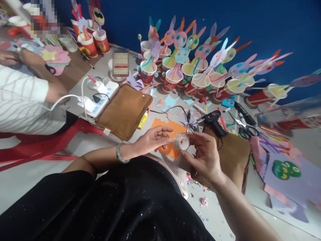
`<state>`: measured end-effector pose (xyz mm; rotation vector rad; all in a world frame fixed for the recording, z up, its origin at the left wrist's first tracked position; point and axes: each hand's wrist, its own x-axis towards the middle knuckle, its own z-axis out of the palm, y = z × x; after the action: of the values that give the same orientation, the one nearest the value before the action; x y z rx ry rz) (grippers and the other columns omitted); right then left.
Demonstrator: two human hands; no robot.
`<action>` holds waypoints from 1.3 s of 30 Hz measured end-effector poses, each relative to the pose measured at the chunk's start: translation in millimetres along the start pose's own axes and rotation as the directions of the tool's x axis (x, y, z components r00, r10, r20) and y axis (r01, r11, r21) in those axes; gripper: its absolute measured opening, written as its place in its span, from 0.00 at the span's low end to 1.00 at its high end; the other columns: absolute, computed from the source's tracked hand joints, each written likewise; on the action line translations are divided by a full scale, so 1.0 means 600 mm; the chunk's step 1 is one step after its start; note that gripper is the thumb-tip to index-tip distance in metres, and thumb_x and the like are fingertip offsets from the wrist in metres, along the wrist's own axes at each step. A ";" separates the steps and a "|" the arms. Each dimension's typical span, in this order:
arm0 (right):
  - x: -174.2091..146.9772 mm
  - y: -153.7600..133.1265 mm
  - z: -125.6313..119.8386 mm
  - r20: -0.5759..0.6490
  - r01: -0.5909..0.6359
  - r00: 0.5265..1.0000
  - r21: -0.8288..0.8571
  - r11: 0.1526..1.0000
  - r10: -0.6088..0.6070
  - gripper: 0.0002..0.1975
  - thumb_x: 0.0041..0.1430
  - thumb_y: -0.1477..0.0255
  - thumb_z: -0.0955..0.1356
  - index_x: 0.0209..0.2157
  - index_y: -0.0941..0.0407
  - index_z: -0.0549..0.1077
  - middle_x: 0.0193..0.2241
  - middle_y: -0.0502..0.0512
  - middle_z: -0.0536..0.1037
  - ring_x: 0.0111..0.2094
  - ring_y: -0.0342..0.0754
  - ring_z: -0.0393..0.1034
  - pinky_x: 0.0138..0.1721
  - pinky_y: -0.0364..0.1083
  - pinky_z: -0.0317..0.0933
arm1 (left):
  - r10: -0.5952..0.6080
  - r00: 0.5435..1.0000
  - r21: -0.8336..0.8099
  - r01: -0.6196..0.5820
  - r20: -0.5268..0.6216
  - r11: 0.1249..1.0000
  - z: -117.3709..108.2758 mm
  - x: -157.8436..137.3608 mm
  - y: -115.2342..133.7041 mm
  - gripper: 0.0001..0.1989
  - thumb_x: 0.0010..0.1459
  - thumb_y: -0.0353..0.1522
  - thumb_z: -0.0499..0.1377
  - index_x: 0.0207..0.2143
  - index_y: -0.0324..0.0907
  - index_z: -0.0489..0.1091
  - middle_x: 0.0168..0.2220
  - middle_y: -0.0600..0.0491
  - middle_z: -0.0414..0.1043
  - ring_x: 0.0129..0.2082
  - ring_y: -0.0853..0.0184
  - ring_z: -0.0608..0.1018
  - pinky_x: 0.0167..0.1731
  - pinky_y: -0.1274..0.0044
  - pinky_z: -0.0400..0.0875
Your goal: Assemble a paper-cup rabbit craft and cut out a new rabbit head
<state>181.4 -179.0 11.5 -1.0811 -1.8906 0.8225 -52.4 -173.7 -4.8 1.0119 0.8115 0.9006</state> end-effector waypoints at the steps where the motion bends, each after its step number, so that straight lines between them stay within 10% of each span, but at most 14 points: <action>1: -0.004 0.000 0.000 0.010 0.020 1.000 -0.015 1.000 -0.020 0.30 0.59 0.66 0.76 0.60 0.48 0.63 0.54 0.62 0.78 0.49 0.55 0.78 0.46 0.56 0.76 | 0.001 1.000 -0.010 -0.001 0.001 1.000 0.001 0.005 0.001 0.29 0.58 0.48 0.68 0.52 0.36 0.70 0.36 0.53 0.74 0.29 0.73 0.77 0.28 0.79 0.69; 13: -0.023 -0.007 -0.003 0.026 0.030 0.999 -0.185 0.982 -0.026 0.35 0.58 0.66 0.76 0.62 0.47 0.60 0.50 0.59 0.81 0.43 0.53 0.79 0.43 0.55 0.76 | 0.276 0.958 0.249 -0.250 -0.076 0.936 0.009 0.009 -0.016 0.18 0.63 0.45 0.64 0.34 0.38 0.72 0.31 0.53 0.73 0.30 0.73 0.73 0.32 0.78 0.69; 27: -0.024 0.003 -0.002 -0.083 -0.005 0.996 -0.240 0.971 -0.015 0.30 0.58 0.66 0.76 0.59 0.48 0.64 0.48 0.59 0.82 0.41 0.54 0.80 0.41 0.54 0.76 | 0.671 0.738 0.599 -0.570 0.073 0.562 0.006 0.002 -0.007 0.06 0.68 0.34 0.60 0.40 0.40 0.72 0.35 0.51 0.78 0.35 0.70 0.79 0.38 0.77 0.75; 30: -0.012 0.021 -0.016 -0.147 -0.067 0.989 -0.258 0.964 0.029 0.31 0.57 0.63 0.76 0.58 0.50 0.65 0.47 0.60 0.82 0.38 0.53 0.81 0.38 0.53 0.77 | 0.600 0.790 0.718 -0.492 0.130 0.492 0.000 0.005 -0.015 0.13 0.70 0.36 0.56 0.52 0.38 0.69 0.42 0.46 0.79 0.39 0.68 0.81 0.43 0.74 0.76; 34: 0.007 0.043 -0.037 -0.204 -0.128 0.976 -0.260 0.957 0.075 0.34 0.55 0.58 0.77 0.59 0.49 0.64 0.50 0.61 0.81 0.36 0.53 0.81 0.35 0.52 0.77 | 0.279 0.890 0.895 -0.414 0.361 0.164 -0.008 0.017 -0.037 0.22 0.70 0.40 0.57 0.60 0.37 0.68 0.60 0.36 0.72 0.64 0.51 0.72 0.63 0.57 0.65; 39: 0.033 0.048 -0.046 0.022 -0.065 0.996 -0.394 0.917 0.081 0.28 0.60 0.57 0.74 0.57 0.51 0.68 0.42 0.58 0.83 0.31 0.51 0.80 0.32 0.49 0.74 | 0.071 0.906 0.908 -0.412 0.417 -0.074 -0.012 0.003 -0.056 0.34 0.67 0.48 0.57 0.67 0.35 0.62 0.70 0.35 0.60 0.72 0.48 0.61 0.69 0.55 0.53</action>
<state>209.7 -144.9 7.2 -1.3931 -2.1142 0.5133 -49.8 -178.2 -39.1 2.6874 1.0691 0.2473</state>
